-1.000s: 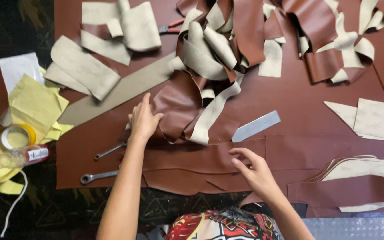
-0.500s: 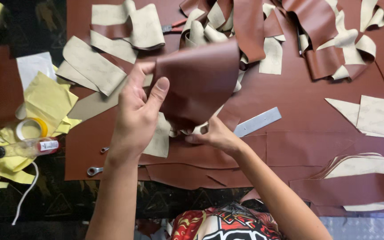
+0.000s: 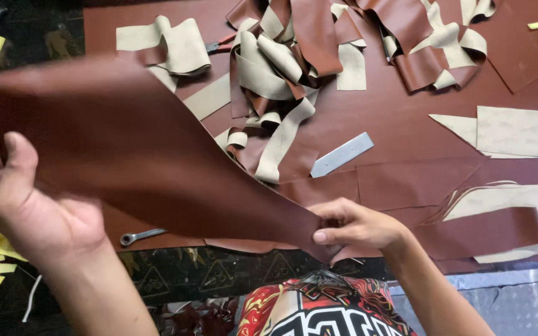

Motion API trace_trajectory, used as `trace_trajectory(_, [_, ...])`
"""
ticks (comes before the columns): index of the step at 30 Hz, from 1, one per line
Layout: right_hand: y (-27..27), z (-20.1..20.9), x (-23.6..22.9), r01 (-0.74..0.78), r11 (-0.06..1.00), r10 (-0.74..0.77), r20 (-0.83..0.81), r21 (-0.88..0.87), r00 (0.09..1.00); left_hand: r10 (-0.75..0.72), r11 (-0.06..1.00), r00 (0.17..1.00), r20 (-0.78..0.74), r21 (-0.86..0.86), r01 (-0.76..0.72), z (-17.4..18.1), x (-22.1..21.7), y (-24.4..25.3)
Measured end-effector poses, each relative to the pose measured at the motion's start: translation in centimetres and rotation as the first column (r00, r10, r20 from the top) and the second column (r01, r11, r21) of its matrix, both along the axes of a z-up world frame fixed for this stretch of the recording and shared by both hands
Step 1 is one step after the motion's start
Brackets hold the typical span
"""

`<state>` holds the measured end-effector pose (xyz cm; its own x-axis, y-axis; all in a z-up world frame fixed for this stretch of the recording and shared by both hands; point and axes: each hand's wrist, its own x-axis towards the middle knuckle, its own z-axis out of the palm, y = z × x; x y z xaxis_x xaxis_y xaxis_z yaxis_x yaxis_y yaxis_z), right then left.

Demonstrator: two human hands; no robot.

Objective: The person sorts through a pile of brown leather scraps and offcuts on a workbench. They repeatedly pick up individual pieces, unfold them, and place them back down or into a growing stack. The person also handles paper templates and a metal ruler lying on the table.

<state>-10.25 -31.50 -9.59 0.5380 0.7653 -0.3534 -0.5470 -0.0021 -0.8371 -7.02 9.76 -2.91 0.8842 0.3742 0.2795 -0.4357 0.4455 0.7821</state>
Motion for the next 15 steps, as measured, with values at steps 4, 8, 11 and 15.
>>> trace_trajectory(4, [-4.0, -1.6, -2.5, 0.042, 0.951, -0.016, 0.089, -0.306, 0.996, 0.116, 0.993, 0.985, -0.124, -0.021, -0.12, -3.8, -5.1, 1.8])
trace_trajectory(8, [-10.6, -4.5, -4.4, 0.093, 0.777, -0.031, 0.109, -0.623, 0.994, 0.268, 0.958, 0.897, -0.351, 0.198, -0.209, -12.2, -11.9, 3.1])
trace_trajectory(11, [-15.7, -7.6, -4.8, 0.147, 0.7, 0.036, 0.24, -0.699, 0.97, 0.369, 0.929, 0.68, -0.634, 0.277, -0.246, -20.2, -16.0, 3.1])
trace_trajectory(15, [-18.9, -13.9, -4.4, 0.158, 0.46, 0.118, 0.237, -0.873, 0.964, 0.363, 0.931, 0.469, -0.805, 0.305, -0.199, -28.8, -21.8, 1.0])
